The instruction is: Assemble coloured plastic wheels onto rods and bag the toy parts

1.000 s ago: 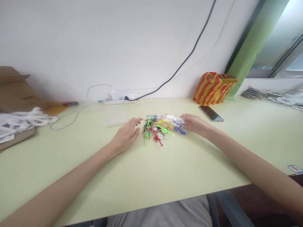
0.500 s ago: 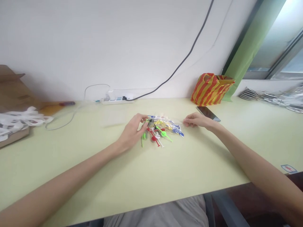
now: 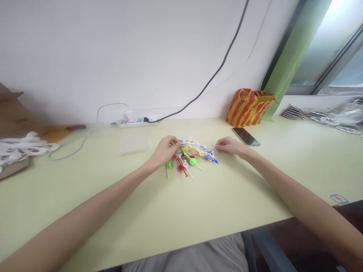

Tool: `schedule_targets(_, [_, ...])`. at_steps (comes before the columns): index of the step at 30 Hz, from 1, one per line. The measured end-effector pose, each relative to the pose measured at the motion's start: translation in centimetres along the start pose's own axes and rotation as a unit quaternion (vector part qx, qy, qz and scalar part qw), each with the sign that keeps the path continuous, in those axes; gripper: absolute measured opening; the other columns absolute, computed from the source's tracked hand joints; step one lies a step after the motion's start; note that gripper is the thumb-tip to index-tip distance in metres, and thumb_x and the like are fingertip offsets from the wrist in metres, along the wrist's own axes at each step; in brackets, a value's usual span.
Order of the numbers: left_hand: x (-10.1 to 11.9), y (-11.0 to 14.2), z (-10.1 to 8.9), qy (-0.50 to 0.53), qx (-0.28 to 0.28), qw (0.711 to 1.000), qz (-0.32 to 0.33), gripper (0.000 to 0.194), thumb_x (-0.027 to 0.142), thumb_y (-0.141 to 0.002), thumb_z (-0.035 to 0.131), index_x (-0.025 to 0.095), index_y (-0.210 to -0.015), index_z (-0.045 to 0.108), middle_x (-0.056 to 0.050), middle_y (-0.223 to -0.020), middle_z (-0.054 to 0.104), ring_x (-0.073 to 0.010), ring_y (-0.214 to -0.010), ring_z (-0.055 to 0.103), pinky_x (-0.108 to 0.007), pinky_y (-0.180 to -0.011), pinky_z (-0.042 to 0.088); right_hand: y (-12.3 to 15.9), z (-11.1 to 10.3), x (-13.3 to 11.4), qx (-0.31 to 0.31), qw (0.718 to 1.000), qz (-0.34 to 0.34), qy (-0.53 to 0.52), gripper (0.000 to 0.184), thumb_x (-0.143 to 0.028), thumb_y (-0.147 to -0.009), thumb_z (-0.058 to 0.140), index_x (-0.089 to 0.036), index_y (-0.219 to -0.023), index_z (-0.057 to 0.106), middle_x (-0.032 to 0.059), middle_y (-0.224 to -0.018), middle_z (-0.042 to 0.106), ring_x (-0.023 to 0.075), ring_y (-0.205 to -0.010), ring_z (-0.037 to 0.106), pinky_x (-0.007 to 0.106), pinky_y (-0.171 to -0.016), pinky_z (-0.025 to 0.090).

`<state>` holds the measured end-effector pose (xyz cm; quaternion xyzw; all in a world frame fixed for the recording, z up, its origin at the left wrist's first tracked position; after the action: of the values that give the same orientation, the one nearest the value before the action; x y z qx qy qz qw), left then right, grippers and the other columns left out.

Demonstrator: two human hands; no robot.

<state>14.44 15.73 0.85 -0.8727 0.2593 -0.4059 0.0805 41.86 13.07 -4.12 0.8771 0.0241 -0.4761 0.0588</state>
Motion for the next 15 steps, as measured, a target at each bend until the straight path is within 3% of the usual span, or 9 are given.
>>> schedule_targets(3, [-0.8,-0.1,-0.1,-0.007,0.009,1.0,-0.021,0.035,0.05,-0.092,0.061,0.02,-0.104,0.073,-0.009,-0.103,0.072,-0.0261,-0.099,0.065,-0.042,-0.092,0.051,0.1,0.1,-0.3,0.0,1.0,-0.013,-0.021,0.032,-0.049,-0.073,0.082,-0.018,-0.074,0.071,0.0045,-0.072,0.069,0.0158,-0.066,0.054,0.029,-0.061,0.038])
schedule_targets(8, [-0.1,-0.3,0.0,-0.02,0.002,1.0,-0.014,0.028,0.045,-0.088,0.064,0.02,-0.079,0.073,-0.01,-0.1,0.071,-0.0269,-0.099,0.064,-0.043,-0.095,0.05,0.4,0.8,-1.1,0.006,0.998,-0.032,-0.049,0.032,-0.047,-0.077,0.08,-0.018,-0.077,0.066,0.0031,-0.072,0.066,0.0151,-0.068,0.055,0.028,-0.062,0.04])
schedule_targets(15, [1.5,0.6,-3.1,0.024,0.033,0.999,-0.009,0.026,0.044,-0.091,0.063,0.02,-0.085,0.071,-0.005,-0.092,0.072,-0.0217,-0.088,0.063,-0.035,-0.085,0.049,0.5,-1.2,-2.2,0.092,0.988,-0.079,-0.096,0.025,-0.042,-0.09,0.066,-0.018,-0.084,0.062,0.0051,-0.089,0.07,0.0136,-0.074,0.058,0.026,-0.064,0.041])
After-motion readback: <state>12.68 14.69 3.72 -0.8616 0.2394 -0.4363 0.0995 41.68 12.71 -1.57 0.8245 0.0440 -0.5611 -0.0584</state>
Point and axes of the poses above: each hand's wrist, its own y-axis away from the middle knuckle, its own z-axis out of the palm, x = y × z, the point moved 10 cm from there along -y, towards the middle knuckle
